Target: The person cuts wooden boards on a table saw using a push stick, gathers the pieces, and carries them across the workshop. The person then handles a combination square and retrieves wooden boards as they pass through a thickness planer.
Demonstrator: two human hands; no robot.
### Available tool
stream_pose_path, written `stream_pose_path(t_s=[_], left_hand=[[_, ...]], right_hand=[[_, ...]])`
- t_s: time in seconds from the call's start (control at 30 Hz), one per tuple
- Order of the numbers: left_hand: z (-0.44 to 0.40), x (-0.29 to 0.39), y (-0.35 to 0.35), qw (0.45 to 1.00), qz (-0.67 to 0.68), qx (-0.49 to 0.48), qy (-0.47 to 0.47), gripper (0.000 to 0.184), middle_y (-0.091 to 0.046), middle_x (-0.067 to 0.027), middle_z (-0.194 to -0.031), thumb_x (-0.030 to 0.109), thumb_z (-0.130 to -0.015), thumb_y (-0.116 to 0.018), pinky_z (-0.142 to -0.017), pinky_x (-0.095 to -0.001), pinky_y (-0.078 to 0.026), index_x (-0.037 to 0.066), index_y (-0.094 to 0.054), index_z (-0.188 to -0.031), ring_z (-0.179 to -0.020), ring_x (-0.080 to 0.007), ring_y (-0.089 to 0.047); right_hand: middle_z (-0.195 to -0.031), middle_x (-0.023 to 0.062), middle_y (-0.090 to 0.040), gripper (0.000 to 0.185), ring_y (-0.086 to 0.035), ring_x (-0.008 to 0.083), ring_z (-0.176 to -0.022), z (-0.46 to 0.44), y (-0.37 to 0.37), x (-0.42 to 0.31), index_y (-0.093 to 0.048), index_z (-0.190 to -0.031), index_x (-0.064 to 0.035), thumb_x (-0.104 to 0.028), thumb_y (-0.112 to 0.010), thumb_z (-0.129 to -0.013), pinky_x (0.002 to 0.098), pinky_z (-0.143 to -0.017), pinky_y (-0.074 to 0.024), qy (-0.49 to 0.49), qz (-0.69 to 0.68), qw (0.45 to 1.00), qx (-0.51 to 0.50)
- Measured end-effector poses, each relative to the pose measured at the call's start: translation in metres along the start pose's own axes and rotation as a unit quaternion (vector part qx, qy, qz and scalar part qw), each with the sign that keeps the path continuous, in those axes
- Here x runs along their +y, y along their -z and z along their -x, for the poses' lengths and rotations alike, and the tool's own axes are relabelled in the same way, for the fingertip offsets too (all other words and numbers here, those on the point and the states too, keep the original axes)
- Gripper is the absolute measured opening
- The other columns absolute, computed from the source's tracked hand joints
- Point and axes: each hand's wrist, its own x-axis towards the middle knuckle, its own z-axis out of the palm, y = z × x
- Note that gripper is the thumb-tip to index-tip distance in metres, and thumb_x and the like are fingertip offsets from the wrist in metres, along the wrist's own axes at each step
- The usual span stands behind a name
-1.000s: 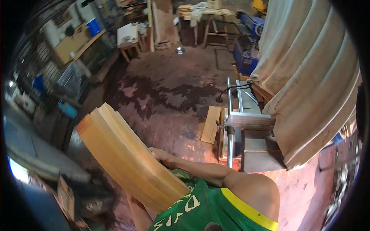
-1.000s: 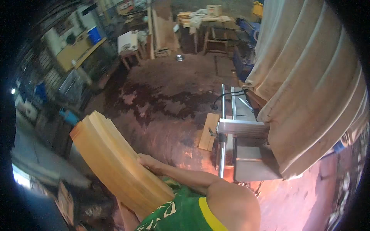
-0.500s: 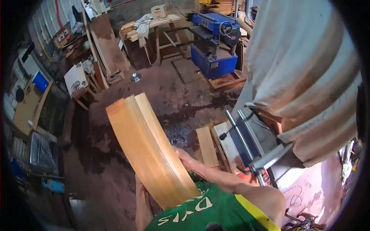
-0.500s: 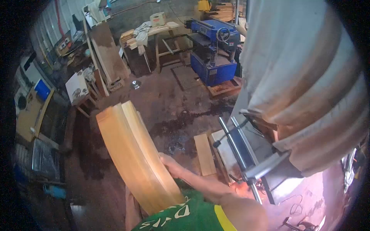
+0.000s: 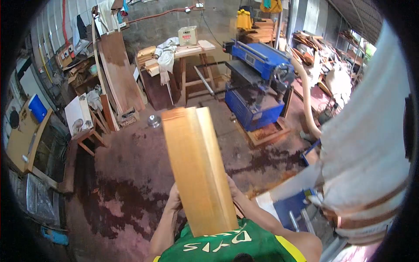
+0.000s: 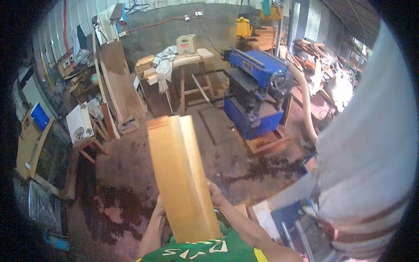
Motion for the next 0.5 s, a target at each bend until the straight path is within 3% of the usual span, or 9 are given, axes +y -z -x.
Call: stream_pose_path(t_s=[0.07,0.13,0.2,0.27,0.4,0.5], left_hand=[[-0.076,0.019,-0.009,0.999,-0.007,-0.048,0.019,0.064,-0.061,-0.0035,-0.124,0.041,-0.092,-0.071,-0.085,-0.0297,-0.054,0.002,-0.051,-0.138,-0.106,-0.0131,-0.061],[-0.155,0.047,-0.031,0.994,-0.004,-0.11,0.006,0.069,-0.061,-0.0027,-0.122,0.045,-0.09,-0.073,-0.084,-0.0289,-0.054,0.001,-0.051,-0.138,-0.104,-0.0129,-0.061],[-0.218,0.067,-0.058,0.983,0.011,-0.182,-0.022,0.073,-0.062,-0.0027,-0.121,0.048,-0.088,-0.075,-0.082,-0.0281,-0.053,0.001,-0.05,-0.138,-0.102,-0.0125,-0.061],[-0.3,0.062,-0.067,0.969,0.006,-0.244,0.034,0.073,-0.063,-0.0041,-0.12,0.051,-0.09,-0.072,-0.083,-0.0298,-0.054,0.0,-0.051,-0.138,-0.102,-0.0128,-0.062],[-0.407,0.102,-0.153,0.97,-0.012,-0.22,0.101,0.069,-0.067,-0.0066,-0.117,0.052,-0.095,-0.064,-0.083,-0.034,-0.055,-0.001,-0.052,-0.137,-0.101,-0.0139,-0.064],[-0.514,0.104,-0.202,0.963,-0.023,-0.238,0.126,0.069,-0.067,-0.0067,-0.117,0.052,-0.095,-0.064,-0.084,-0.0341,-0.055,-0.001,-0.053,-0.137,-0.101,-0.014,-0.064]], right_hand=[[-0.131,0.0047,-0.062,0.061,-0.062,0.0183,-0.113,-0.055,0.047,-0.02,-0.048,-0.144,-0.0057,-0.049,-0.055,-0.101,0.0344,-0.095,-0.0541,-0.005,-0.031,0.999,-0.035],[-0.134,0.0068,-0.061,0.064,-0.061,0.0198,-0.116,-0.104,0.08,-0.05,-0.047,-0.144,-0.0056,-0.051,-0.055,-0.1,0.0367,-0.097,-0.0531,0.059,-0.022,0.996,-0.068],[-0.136,0.0089,-0.059,0.066,-0.06,0.0213,-0.119,-0.142,0.091,-0.085,-0.046,-0.145,-0.0057,-0.053,-0.054,-0.1,0.0384,-0.099,-0.0522,0.077,-0.042,0.996,-0.022],[-0.139,0.0109,-0.058,0.069,-0.059,0.0227,-0.12,-0.168,0.077,-0.14,-0.045,-0.147,-0.0061,-0.055,-0.054,-0.099,0.0393,-0.101,-0.0515,0.059,-0.088,0.989,0.099],[-0.145,0.014,-0.051,0.077,-0.056,0.0258,-0.125,-0.236,0.133,-0.213,-0.038,-0.151,-0.005,-0.062,-0.045,-0.1,0.0418,-0.103,-0.0498,0.126,-0.002,0.98,0.156],[-0.145,0.0148,-0.051,0.077,-0.053,0.027,-0.126,-0.292,0.147,-0.283,-0.039,-0.151,-0.0055,-0.065,-0.038,-0.101,0.0432,-0.102,-0.0493,0.074,-0.066,0.944,0.315]])
